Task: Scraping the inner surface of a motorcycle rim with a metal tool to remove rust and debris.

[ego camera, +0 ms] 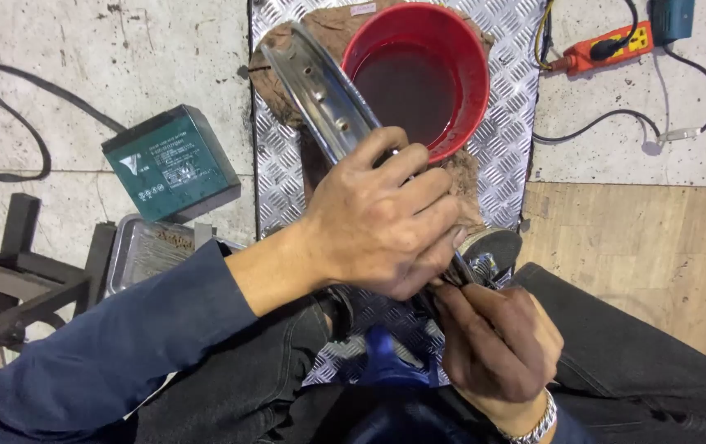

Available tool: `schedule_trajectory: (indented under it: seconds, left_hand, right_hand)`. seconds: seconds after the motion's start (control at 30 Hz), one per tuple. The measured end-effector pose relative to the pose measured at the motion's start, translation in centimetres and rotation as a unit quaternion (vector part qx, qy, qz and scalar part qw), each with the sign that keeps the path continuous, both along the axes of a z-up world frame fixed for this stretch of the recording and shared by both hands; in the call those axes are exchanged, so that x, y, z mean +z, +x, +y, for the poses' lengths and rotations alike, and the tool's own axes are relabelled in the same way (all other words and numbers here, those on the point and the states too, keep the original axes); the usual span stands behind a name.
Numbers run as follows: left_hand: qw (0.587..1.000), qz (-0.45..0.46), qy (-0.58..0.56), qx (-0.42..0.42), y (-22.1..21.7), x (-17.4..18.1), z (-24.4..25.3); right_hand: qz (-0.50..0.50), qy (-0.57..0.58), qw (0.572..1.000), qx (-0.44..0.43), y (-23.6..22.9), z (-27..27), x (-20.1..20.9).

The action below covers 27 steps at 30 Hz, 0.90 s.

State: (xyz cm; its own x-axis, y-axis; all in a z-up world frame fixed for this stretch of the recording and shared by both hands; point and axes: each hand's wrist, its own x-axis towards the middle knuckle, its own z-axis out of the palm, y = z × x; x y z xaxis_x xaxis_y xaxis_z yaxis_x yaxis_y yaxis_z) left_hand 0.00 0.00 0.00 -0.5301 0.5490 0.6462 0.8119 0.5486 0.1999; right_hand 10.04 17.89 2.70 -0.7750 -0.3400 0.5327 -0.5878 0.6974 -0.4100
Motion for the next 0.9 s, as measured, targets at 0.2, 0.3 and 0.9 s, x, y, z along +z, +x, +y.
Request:
schedule_trajectory:
  seconds: [0.2, 0.3, 0.9]
  left_hand:
    - [1.000, -0.006, 0.004, -0.011, 0.2, 0.6, -0.2]
    - [1.000, -0.013, 0.012, -0.014, -0.1, 0.5, -0.4]
    - [1.000, 0.011, 0.001, -0.005, -0.2, 0.2, -0.2]
  right_hand:
    - [0.030, -0.007, 0.999, 0.017, -0.8, -0.6, -0.2]
    - [-0.005, 0.021, 1.000, 0.004, 0.8, 0.7, -0.5]
    - [0.040, 0.027, 0.999, 0.021, 0.0, 0.4, -0.3]
